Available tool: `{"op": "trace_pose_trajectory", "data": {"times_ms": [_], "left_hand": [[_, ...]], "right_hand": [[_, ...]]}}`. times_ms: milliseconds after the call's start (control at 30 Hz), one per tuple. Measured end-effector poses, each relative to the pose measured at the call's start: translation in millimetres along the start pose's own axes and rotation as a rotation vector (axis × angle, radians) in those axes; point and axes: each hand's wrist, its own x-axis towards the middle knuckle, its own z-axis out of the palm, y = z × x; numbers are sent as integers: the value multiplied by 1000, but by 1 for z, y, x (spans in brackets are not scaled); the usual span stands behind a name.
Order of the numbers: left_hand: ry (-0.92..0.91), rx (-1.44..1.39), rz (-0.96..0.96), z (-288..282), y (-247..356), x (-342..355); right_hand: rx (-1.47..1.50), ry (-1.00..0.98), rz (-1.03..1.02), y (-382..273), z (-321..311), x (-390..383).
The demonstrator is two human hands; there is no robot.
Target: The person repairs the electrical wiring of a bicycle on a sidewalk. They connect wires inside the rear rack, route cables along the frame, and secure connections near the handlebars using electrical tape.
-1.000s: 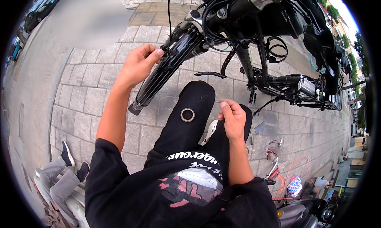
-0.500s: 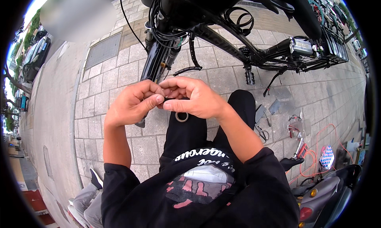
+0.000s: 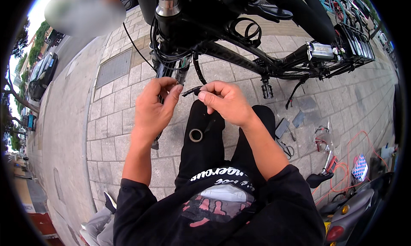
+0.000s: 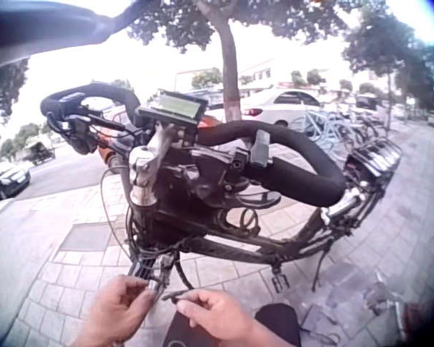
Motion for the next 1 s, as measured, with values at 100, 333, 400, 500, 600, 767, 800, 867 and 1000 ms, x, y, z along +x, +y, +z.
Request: {"op": "trace_pose_trajectory", "data": {"times_ms": [100, 333, 400, 500, 600, 767, 800, 867, 1000], "left_hand": [[180, 277, 279, 19, 1, 19], [250, 503, 304, 41, 5, 36], [230, 558, 292, 40, 6, 40], [188, 611, 254, 41, 11, 42], [180, 639, 262, 43, 11, 44], [209, 647, 355, 45, 4, 50], [218, 647, 378, 45, 4, 52], [231, 593, 392, 45, 3, 54], [231, 448, 356, 41, -4, 50]], "right_hand": [[73, 11, -26, -13, -12, 17], [-11, -151, -20, 1, -17, 44], [-75, -141, -56, 12, -17, 51], [-92, 18, -208, 24, -15, 51], [90, 14, -206, 28, -18, 54], [124, -83, -258, 16, -26, 63], [122, -85, -262, 12, -27, 64], [96, -81, -206, 8, -31, 67], [24, -133, -64, -17, -37, 65]]}}
